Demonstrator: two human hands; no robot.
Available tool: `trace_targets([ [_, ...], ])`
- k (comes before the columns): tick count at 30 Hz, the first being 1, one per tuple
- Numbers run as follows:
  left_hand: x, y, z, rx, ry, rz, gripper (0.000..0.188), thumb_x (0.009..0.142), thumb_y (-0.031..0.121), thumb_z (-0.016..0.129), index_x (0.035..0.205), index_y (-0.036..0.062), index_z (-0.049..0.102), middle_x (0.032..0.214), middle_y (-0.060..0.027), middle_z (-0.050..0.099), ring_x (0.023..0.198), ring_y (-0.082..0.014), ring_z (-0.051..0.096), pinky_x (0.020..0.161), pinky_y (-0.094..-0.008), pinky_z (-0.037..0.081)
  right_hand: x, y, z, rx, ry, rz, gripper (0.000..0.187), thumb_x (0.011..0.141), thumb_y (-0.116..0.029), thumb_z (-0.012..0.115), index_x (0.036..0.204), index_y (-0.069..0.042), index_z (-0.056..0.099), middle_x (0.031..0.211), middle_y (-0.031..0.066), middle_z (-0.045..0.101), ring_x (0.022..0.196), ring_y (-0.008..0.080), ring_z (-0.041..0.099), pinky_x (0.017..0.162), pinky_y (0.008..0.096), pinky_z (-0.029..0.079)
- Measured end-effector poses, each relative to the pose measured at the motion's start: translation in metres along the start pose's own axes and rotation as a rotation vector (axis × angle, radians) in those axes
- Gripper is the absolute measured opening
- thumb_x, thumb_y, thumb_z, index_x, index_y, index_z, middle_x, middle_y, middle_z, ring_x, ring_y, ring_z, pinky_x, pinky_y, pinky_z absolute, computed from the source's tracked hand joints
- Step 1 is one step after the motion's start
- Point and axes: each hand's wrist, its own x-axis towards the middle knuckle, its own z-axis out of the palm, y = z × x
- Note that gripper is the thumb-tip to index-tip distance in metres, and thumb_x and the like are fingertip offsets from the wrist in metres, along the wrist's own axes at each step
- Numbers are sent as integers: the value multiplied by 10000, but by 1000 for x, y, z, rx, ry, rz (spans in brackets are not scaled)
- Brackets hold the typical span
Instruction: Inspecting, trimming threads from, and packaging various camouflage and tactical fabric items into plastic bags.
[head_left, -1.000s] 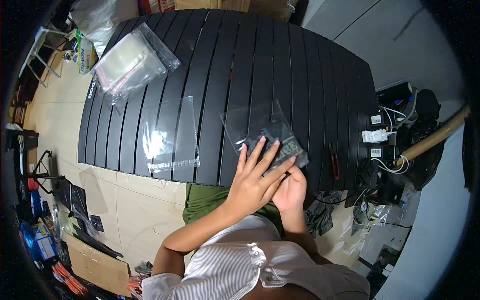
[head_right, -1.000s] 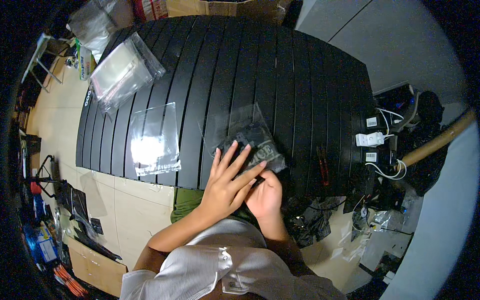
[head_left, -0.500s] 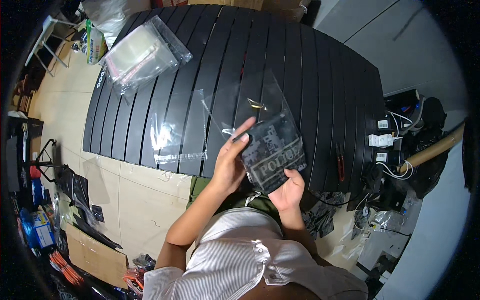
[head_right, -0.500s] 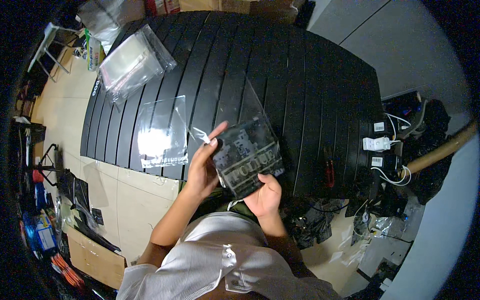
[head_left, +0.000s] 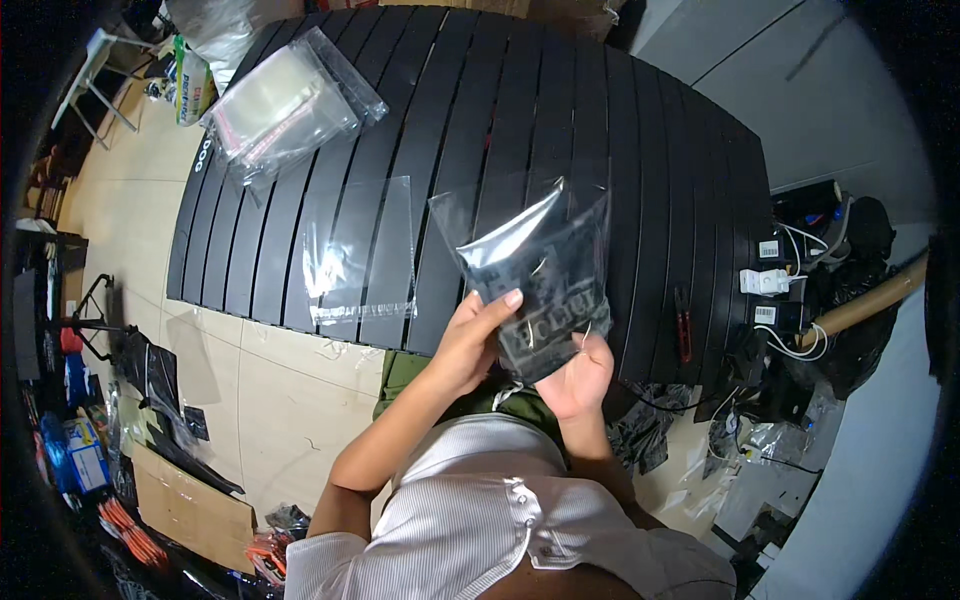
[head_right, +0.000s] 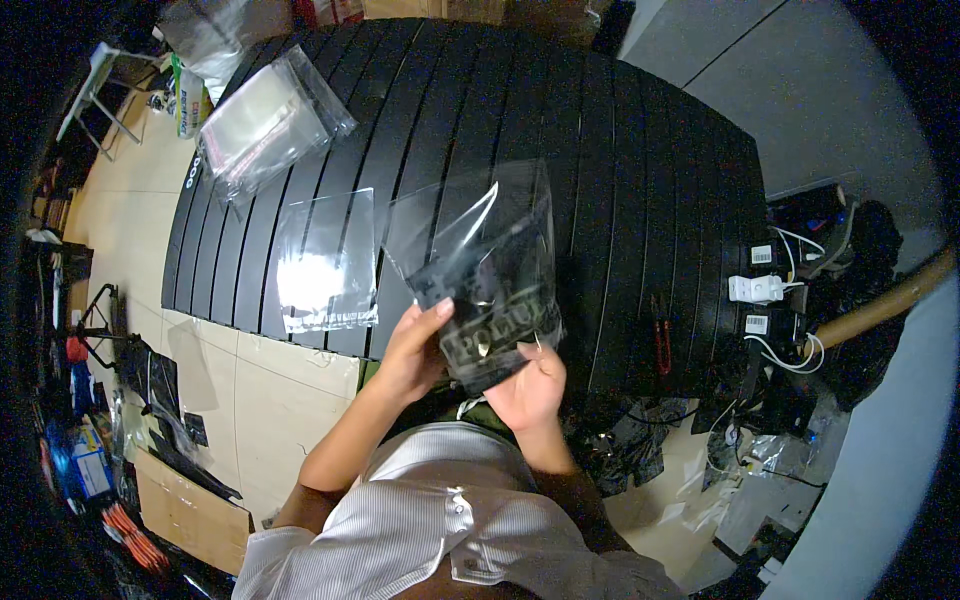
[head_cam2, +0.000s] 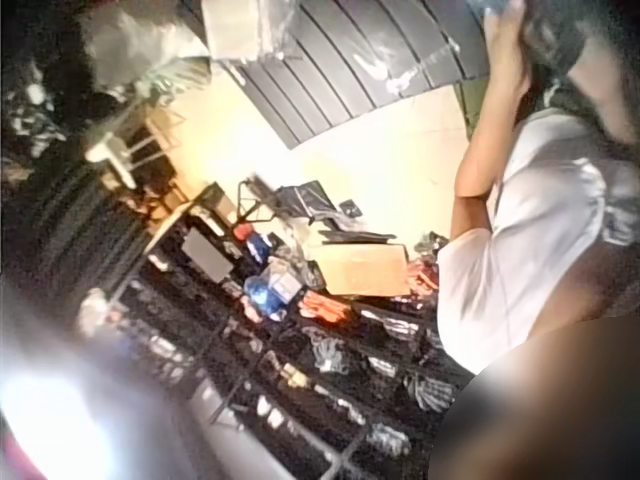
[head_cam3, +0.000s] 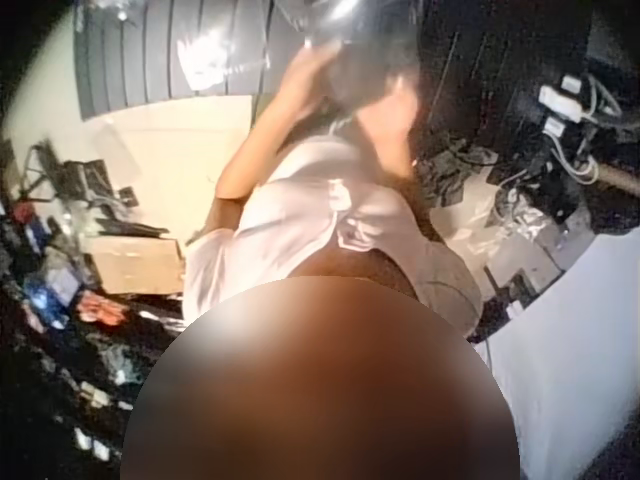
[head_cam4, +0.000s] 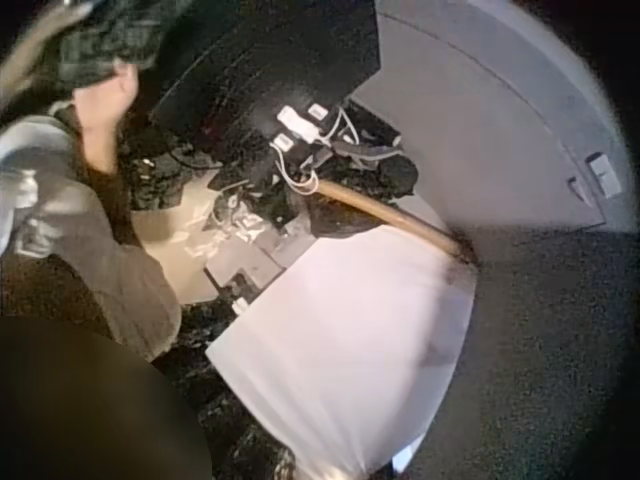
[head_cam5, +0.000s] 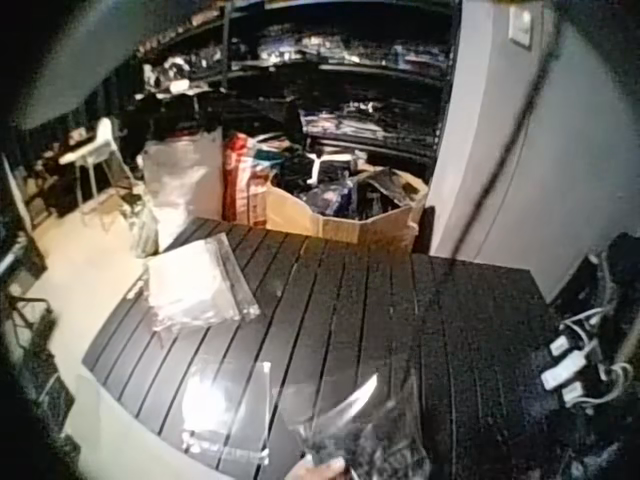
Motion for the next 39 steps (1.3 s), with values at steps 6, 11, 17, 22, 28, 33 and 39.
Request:
trace_targets([
  [6,-3,-6,1,153,-22,-47,366,811,137,634,1124,5,499,1073,-65,572,1003,-144,532,886,-294,410,1,-1,-1,-10,125,-12,466,774,-120,446,1205,55,451,1205,181,522,1130,302,492,1005,432,346],
  [11,-7,-16,-4,186,-112,-57,486,827,191,618,1237,11,428,1160,-92,540,1080,-194,510,943,-327,381,1,1,7,55,-18,-16,455,775,-51,416,1220,36,445,1219,173,512,1138,296,485,1011,435,339],
  [17,9,-2,2,-105,82,189,563,934,363,399,1382,59,244,1292,-115,429,1153,-224,460,985,-360,358,5,2,6,-171,142,-42,517,762,-34,409,1277,9,396,1276,157,468,1193,288,439,1039,453,302],
  [22,7,-17,-7,120,180,44,439,925,293,465,1264,23,398,1208,-65,491,1115,-152,453,972,-288,329,11,-1,-1,-160,134,-63,520,760,-36,410,1277,11,389,1283,158,460,1197,291,434,1037,449,306],
  [28,1,-6,-15,-140,73,16,449,938,330,409,1298,65,367,1248,-88,483,1156,-207,459,976,-344,363,4,0,9,-175,201,-102,514,765,-32,406,1276,18,379,1277,159,460,1198,287,435,1038,453,308],
  [33,15,5,-3,-93,29,182,507,942,294,401,1386,101,253,1262,-115,464,1119,-213,494,951,-342,406,-5,3,0,-186,233,-7,518,769,-18,393,1284,28,363,1277,167,458,1185,290,446,1031,445,318],
  [39,-1,-25,-13,-45,184,-85,303,862,275,535,985,0,576,918,-116,635,846,-203,621,744,-349,510,-8,-10,-16,-171,339,118,348,801,-110,477,1100,64,520,1051,152,604,1003,263,563,934,397,390],
])
